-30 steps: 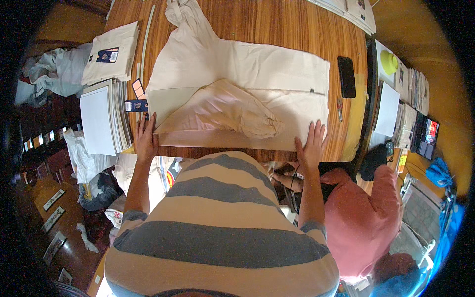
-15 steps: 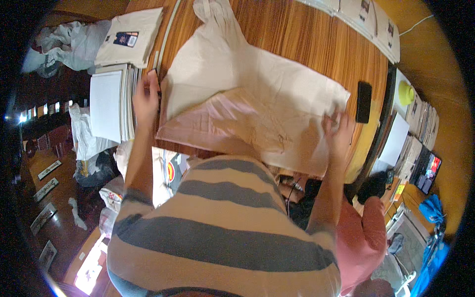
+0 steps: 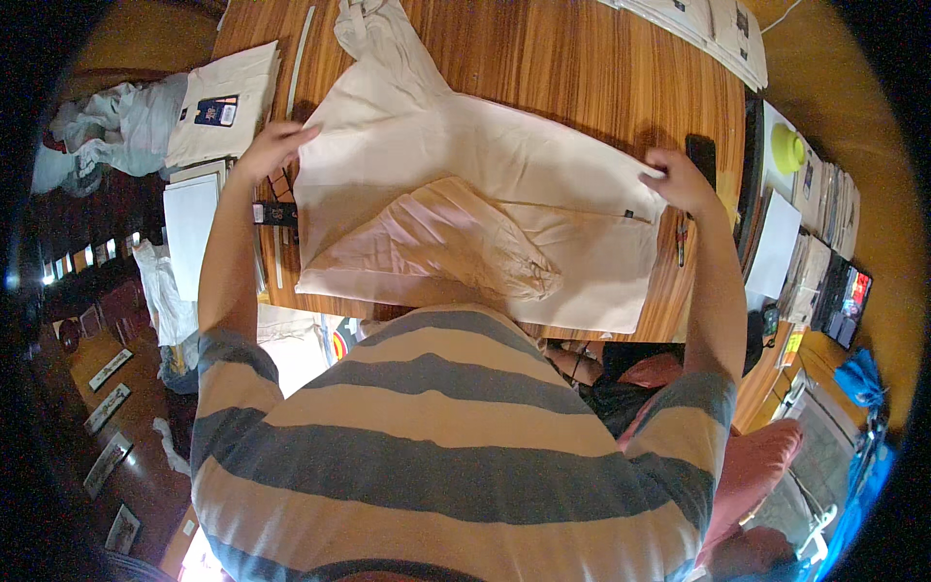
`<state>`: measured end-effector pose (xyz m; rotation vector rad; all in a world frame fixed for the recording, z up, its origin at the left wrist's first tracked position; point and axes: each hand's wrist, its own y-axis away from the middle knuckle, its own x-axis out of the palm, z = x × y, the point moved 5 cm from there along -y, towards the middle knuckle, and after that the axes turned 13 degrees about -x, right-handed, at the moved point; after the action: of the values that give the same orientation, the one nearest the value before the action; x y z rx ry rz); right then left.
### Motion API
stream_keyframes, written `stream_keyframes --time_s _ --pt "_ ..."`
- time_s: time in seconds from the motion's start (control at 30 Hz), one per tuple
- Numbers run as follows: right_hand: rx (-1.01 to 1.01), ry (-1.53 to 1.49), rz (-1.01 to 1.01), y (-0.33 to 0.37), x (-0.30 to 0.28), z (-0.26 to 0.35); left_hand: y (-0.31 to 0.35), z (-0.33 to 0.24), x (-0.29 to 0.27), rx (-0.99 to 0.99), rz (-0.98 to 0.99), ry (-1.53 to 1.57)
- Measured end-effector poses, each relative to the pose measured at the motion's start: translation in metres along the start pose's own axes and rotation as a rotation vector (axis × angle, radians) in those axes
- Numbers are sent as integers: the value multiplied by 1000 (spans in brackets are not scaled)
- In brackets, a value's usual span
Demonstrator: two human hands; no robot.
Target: The person folds light-colored garments on a wooden table, smoothing the fabric and aligning edges before placing them into plastic bags.
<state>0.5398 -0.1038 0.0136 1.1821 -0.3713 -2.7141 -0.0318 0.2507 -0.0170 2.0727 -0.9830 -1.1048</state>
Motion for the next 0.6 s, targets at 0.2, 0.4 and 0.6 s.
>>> stream_keyframes --time_s 0.2,0.4,0.6 --pt "63 -71 -120 134 33 6 104 57 11 168 122 55" --pt "-9 313 -174 182 117 45 124 108 83 89 -26 14" --pt "61 333 -151 180 126 61 152 -42 161 753 -354 -374"
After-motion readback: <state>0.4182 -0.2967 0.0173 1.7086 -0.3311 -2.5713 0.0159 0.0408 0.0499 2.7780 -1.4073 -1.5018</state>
